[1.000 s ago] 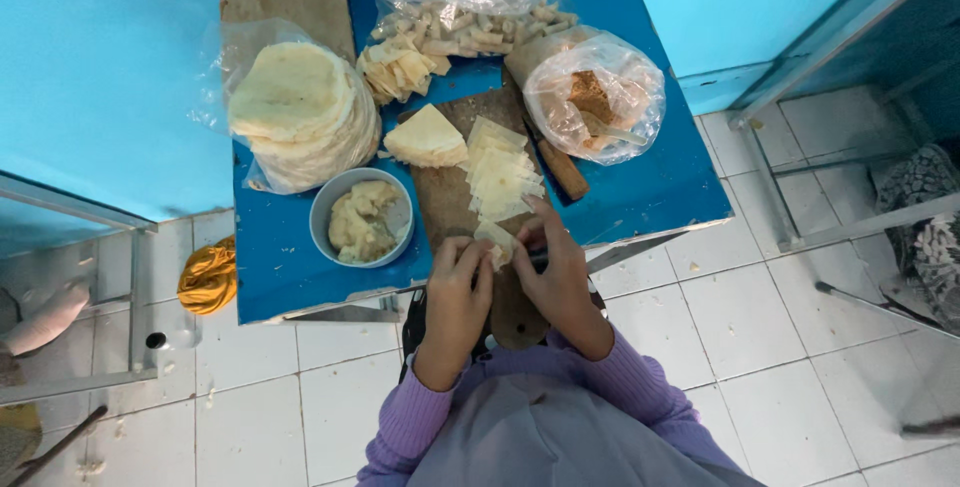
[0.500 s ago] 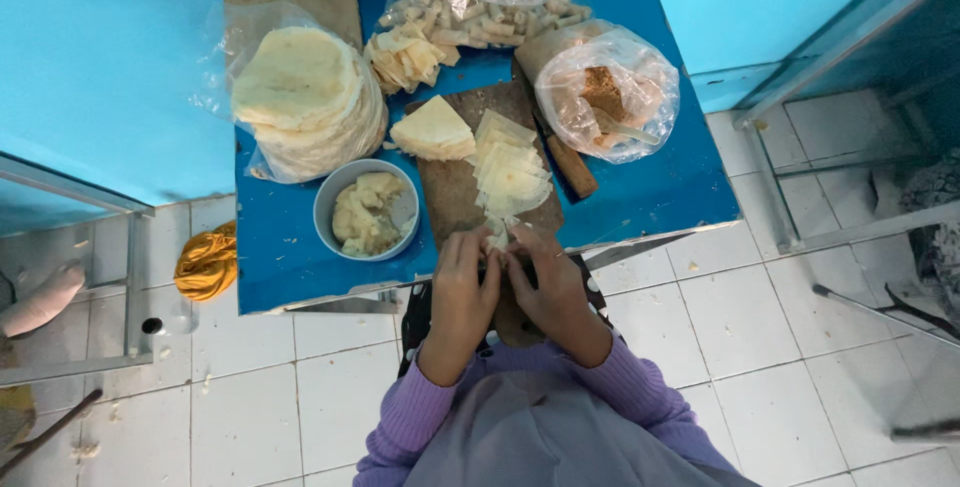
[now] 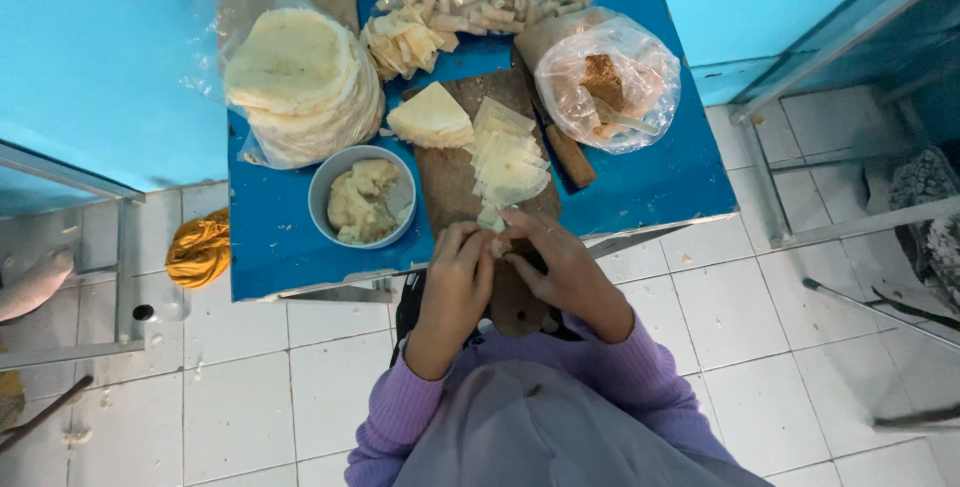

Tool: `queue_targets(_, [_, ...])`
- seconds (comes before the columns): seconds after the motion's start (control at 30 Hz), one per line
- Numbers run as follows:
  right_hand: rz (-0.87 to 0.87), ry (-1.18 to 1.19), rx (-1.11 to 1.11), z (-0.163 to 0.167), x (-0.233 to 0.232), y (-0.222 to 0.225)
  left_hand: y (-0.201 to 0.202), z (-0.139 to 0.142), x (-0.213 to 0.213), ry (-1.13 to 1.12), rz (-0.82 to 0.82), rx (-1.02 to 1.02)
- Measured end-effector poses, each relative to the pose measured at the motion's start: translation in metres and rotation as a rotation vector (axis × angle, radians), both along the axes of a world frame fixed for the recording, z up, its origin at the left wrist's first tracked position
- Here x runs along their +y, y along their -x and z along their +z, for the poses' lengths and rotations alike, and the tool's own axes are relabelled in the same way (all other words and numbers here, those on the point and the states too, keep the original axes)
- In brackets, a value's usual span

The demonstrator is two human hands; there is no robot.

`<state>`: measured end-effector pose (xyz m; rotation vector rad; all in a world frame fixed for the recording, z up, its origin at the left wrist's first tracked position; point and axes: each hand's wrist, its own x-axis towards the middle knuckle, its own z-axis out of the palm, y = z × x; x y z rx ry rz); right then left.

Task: The person sits at a small blue table and assembles filled snacks. They take thin triangular wrappers, spoon filling from a bowl onto a wrapper, fold the wrapper over the filling into a triangle, and place the folded piece on a growing stack on the cutting board, repeating the cycle.

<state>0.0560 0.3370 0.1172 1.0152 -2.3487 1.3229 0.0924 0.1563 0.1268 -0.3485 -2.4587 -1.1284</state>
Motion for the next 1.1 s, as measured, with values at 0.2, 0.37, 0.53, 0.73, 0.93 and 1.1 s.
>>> queue_targets(0.2, [0.074,-0.018,0.048,-0.004,-0.001,0.015,-0.003,0.013,-0.01,0.003,-0.088,-0.053])
queue_targets(0.37, [0.018,0.108,-0.247,-0.011,-0.008,0.023,0.0,0.01,-0.011,0.033,-0.073,-0.021])
queue_targets(0.53, [0.135,0.097,-0.134,-0.011,0.001,0.024,0.003,-0.004,-0.008,0.007,0.006,0.052])
queue_targets(0.73, [0.141,0.077,-0.09,-0.009,-0.001,0.032,0.01,-0.01,-0.007,-0.013,0.04,-0.008])
queue_targets(0.93, [0.136,0.025,-0.346,0.003,-0.006,0.044,0.014,-0.003,-0.009,0.03,0.017,0.048])
queue_targets(1.1, [0.05,0.031,-0.267,0.002,-0.011,0.037,0.009,0.006,-0.007,0.08,0.01,0.072])
